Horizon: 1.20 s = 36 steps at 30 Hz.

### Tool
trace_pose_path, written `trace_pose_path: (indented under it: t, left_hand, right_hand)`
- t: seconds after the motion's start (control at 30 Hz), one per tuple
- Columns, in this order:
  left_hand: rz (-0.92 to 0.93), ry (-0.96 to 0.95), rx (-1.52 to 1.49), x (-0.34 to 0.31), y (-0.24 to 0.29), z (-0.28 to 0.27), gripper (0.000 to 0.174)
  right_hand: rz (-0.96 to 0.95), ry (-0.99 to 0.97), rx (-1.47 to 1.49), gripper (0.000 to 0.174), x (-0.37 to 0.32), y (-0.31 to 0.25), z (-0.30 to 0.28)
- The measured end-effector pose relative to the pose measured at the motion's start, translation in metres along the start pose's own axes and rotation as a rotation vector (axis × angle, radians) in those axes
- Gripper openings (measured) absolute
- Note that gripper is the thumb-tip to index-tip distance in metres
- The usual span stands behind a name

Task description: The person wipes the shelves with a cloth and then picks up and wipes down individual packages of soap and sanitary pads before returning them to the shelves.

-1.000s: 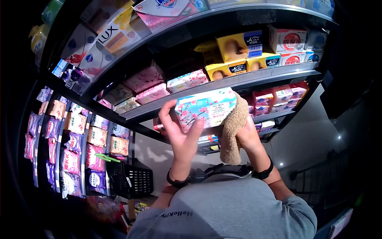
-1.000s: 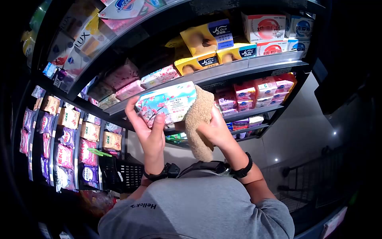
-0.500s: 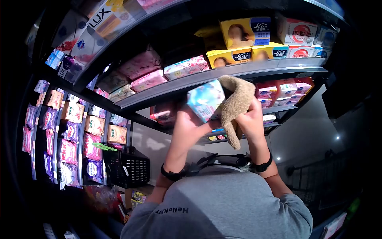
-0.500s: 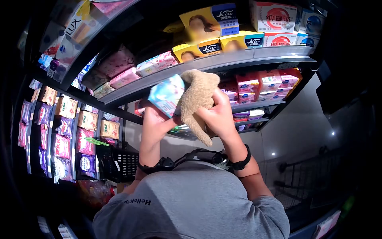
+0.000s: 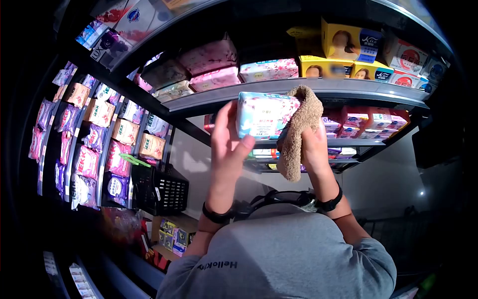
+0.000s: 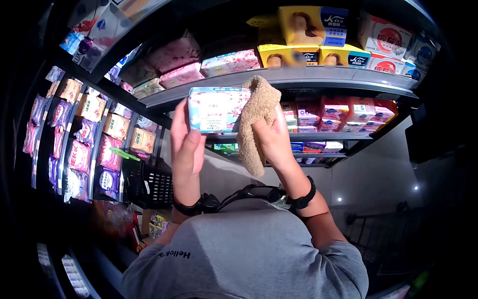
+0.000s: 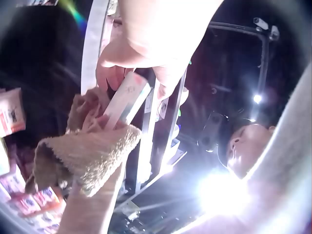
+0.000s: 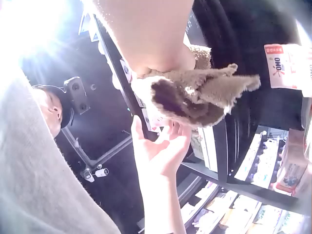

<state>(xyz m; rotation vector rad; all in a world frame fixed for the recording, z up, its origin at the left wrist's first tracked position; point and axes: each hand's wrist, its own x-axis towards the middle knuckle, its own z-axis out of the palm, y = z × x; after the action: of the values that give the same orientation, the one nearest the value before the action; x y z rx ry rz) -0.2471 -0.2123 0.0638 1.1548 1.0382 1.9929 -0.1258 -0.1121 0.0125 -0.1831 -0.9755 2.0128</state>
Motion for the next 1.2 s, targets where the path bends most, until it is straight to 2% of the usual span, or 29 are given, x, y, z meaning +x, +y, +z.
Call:
trace_pose_path:
  t: [0.07,0.13,0.23,0.3,0.37,0.5,0.53,0.57,0.63,0.67,0.9,0.97,1.03,1.2]
  left_hand:
    - [0.028,-0.022,0.078,0.009,0.012,-0.006,0.065]
    - [0.065,-0.112,0.421,0.012,0.015,-0.007,0.065]
    - [0.066,-0.167,0.529,0.016,0.018,-0.005,0.066]
    - [0.058,-0.197,0.466,0.017,0.022,-0.003,0.064]
    - [-0.069,-0.247,0.460,0.019,0.025,-0.004,0.058]
    - [-0.077,-0.278,0.260,0.022,0.023,-0.004,0.053]
    - [-0.078,-0.280,0.211,0.023,0.020,-0.005,0.060]
    - [-0.076,-0.284,0.204,0.024,0.020,-0.006,0.060]
    - [-0.078,-0.324,0.211,0.021,0.021,-0.006,0.073]
    - [-0.117,-0.275,0.201,0.018,0.023,-0.004,0.083]
    - [-0.148,-0.278,0.165,0.009,0.040,-0.007,0.087]
    - [-0.184,-0.275,0.127,0.007,0.040,-0.012,0.087]
    - [-0.211,-0.252,0.103,0.004,0.040,-0.017,0.088]
    - [-0.158,-0.207,0.133,-0.008,0.042,-0.032,0.091]
  right_hand:
    - [-0.018,-0.001,-0.005,0.041,0.000,-0.001,-0.001]
    - [-0.035,0.022,-0.177,0.040,0.000,-0.006,0.002]
    - [-0.054,-0.010,-0.216,0.041,-0.002,-0.013,0.002]
    - [-0.052,0.004,-0.232,0.043,-0.004,-0.018,0.001]
    - [-0.110,-0.024,-0.226,0.047,-0.009,-0.020,-0.002]
    - [-0.167,-0.108,-0.221,0.055,-0.019,-0.022,-0.010]
    - [-0.164,-0.099,-0.245,0.058,-0.021,-0.023,-0.012]
    - [-0.168,-0.096,-0.252,0.058,-0.022,-0.020,-0.014]
    - [-0.207,-0.095,-0.160,0.058,-0.025,-0.014,-0.017]
    - [-0.182,-0.081,-0.165,0.060,-0.026,-0.015,-0.017]
    - [-0.319,-0.086,-0.491,0.068,-0.026,-0.017,-0.013]
    - [-0.366,-0.019,-0.520,0.070,-0.022,-0.020,-0.008]
    - [-0.415,-0.092,-0.738,0.069,-0.017,-0.023,-0.009]
    - [-0.409,-0.189,-0.783,0.062,-0.010,-0.021,-0.001]
